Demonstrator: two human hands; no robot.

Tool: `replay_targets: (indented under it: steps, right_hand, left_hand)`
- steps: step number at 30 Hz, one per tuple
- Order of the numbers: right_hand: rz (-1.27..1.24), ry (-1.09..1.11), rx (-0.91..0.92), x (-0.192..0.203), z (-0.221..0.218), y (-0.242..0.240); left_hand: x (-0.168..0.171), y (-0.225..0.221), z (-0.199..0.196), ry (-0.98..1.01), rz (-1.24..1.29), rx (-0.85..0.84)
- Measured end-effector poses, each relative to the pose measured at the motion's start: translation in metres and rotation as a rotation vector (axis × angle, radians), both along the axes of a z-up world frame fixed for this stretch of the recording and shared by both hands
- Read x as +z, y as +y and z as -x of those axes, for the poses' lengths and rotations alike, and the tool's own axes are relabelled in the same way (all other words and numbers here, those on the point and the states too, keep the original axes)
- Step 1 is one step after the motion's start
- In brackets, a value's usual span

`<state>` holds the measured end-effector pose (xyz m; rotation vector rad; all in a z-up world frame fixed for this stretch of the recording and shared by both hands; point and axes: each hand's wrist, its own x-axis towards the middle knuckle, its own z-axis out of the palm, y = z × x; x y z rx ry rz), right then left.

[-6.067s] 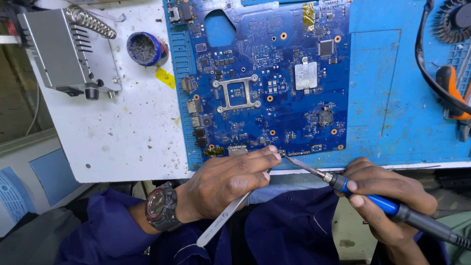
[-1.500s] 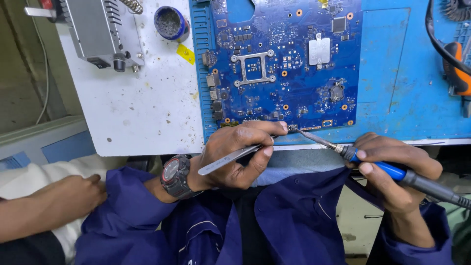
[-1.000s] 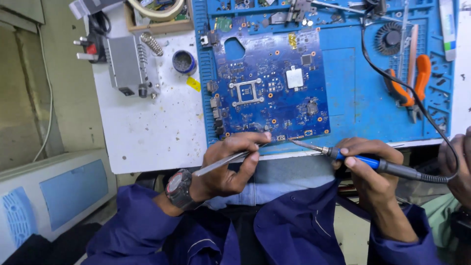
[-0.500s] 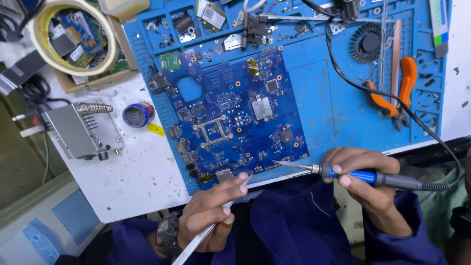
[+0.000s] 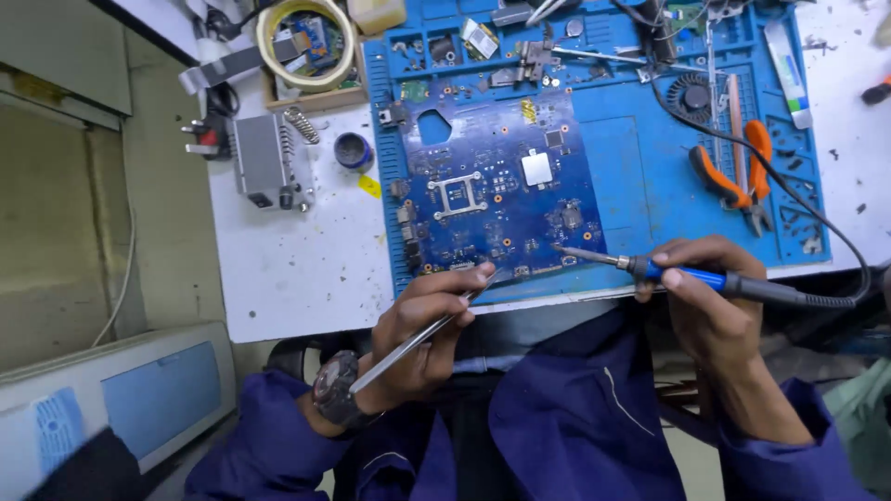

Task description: Soldering and repairing components on a laptop motherboard using a soldering iron and precision tools.

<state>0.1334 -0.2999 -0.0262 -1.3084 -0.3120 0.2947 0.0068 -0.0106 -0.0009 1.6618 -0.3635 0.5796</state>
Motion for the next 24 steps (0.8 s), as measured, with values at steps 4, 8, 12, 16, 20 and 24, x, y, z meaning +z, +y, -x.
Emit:
replay_targets:
  steps: [4,8,12,16,20,24]
  right_hand:
    - [0.039,-0.037,0.032,0.004,0.008,0.0]
    - [0.172,-0.025,0.019,0.004,0.012,0.001]
    - [0.251,-0.087,0.088,0.01,0.01,0.008]
    - [0.3,-0.114,0.094,0.007,0.007,0.008]
    - [0.273,-0.139,0.121,0.007,0.008,0.007]
    - [0.244,-0.18,0.152,0.006,0.005,0.008]
  left_hand:
    - [-0.019,0.001,-0.001,0.078,0.02,-0.003]
    - [-0.026,0.008,-0.003,0.053,-0.228,-0.067]
    - [-0.022,0.01,-0.006,0.043,-0.321,-0.127]
    - [-0.022,0.014,-0.012,0.054,-0.318,-0.135]
    - [-0.016,0.016,-0.015,0.048,-0.335,-0.128]
    - [-0.012,0.015,-0.021,0.027,-0.307,-0.123]
